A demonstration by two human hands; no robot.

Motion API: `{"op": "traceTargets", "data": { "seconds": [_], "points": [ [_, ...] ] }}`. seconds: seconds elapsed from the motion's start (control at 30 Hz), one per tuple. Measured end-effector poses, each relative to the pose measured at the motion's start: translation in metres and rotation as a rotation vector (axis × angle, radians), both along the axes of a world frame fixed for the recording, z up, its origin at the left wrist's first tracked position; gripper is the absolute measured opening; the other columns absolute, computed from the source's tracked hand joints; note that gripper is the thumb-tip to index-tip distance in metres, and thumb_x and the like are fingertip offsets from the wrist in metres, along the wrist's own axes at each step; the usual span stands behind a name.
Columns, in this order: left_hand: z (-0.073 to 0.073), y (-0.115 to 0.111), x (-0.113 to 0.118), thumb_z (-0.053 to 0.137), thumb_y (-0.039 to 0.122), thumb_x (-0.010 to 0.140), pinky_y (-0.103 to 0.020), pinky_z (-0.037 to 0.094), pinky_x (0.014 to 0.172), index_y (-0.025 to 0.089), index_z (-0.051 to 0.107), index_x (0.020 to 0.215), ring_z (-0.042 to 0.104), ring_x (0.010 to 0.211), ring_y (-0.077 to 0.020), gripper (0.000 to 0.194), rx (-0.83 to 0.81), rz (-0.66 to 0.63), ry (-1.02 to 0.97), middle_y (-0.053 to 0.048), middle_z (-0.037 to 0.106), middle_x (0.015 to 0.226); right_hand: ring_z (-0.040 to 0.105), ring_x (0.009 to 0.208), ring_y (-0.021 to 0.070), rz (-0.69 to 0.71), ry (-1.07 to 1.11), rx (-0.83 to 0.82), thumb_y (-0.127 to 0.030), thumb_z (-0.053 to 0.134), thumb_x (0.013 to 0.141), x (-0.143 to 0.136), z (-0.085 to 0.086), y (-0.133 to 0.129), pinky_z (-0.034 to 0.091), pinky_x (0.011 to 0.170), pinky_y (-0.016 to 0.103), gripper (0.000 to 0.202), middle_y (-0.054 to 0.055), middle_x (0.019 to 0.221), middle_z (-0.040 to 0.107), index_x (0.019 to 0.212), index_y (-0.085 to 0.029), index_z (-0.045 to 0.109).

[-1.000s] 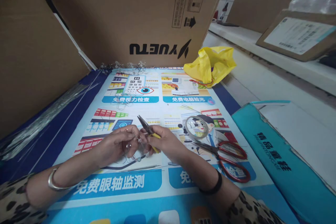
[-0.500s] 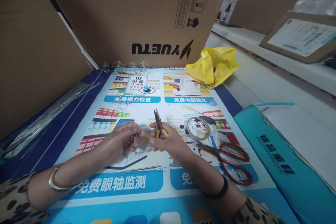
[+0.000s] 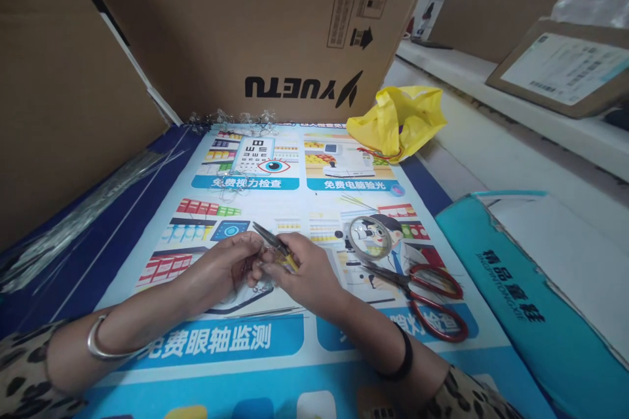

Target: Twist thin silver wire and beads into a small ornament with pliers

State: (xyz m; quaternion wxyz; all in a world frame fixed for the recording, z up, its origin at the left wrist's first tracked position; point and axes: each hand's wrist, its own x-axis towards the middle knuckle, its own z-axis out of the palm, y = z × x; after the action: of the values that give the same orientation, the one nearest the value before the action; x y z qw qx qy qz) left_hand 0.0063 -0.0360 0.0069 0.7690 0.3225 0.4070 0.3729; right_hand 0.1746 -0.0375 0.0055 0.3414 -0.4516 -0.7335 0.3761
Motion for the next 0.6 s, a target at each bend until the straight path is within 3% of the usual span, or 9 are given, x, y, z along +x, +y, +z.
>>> {"op": "traceTargets", "data": {
  "seconds": [0.13,0.33,0.47,0.6],
  "points": [
    [0.003,-0.001,0.001,0.055,0.029,0.081,-0.020,0.041,0.048,0.015,0.050,0.069,0.051,0.045,-0.0096,0.019,-0.028,-0.008,0.019,-0.001,0.057,0.052,0.055,0.072,0.0137,-0.090,0.067,-0.153,-0.032,0.060,0.075,0.002,0.003,0.002,0.042,0.066,0.025,0.016,-0.001,0.076,0.058,0.085,-0.019,0.058],
    [0.004,0.000,0.000,0.058,0.024,0.078,-0.021,0.044,0.051,0.014,0.052,0.072,0.053,0.050,-0.0082,0.013,-0.019,-0.034,-0.013,-0.003,0.063,0.072,0.051,0.064,0.0100,-0.027,0.398,-0.445,-0.035,0.062,0.074,0.005,-0.004,0.010,0.040,0.060,0.024,0.021,-0.002,0.070,0.058,0.087,-0.018,0.058],
    [0.003,0.001,-0.003,0.057,0.024,0.079,-0.021,0.045,0.051,0.013,0.055,0.075,0.055,0.050,-0.0081,0.012,0.004,-0.060,-0.039,-0.003,0.062,0.070,0.049,0.053,0.0092,-0.028,0.560,-0.627,-0.033,0.066,0.070,0.004,-0.007,0.015,0.036,0.048,0.022,0.023,-0.003,0.060,0.055,0.084,-0.017,0.058],
    [0.002,0.003,-0.006,0.055,0.021,0.079,-0.022,0.046,0.050,0.013,0.054,0.077,0.058,0.049,-0.0093,0.009,0.000,-0.087,-0.030,-0.003,0.063,0.074,0.052,0.054,0.0098,0.020,0.620,-0.718,-0.030,0.068,0.070,0.004,-0.008,0.019,0.036,0.048,0.021,0.023,-0.001,0.061,0.058,0.085,-0.017,0.058]
  ]
}}
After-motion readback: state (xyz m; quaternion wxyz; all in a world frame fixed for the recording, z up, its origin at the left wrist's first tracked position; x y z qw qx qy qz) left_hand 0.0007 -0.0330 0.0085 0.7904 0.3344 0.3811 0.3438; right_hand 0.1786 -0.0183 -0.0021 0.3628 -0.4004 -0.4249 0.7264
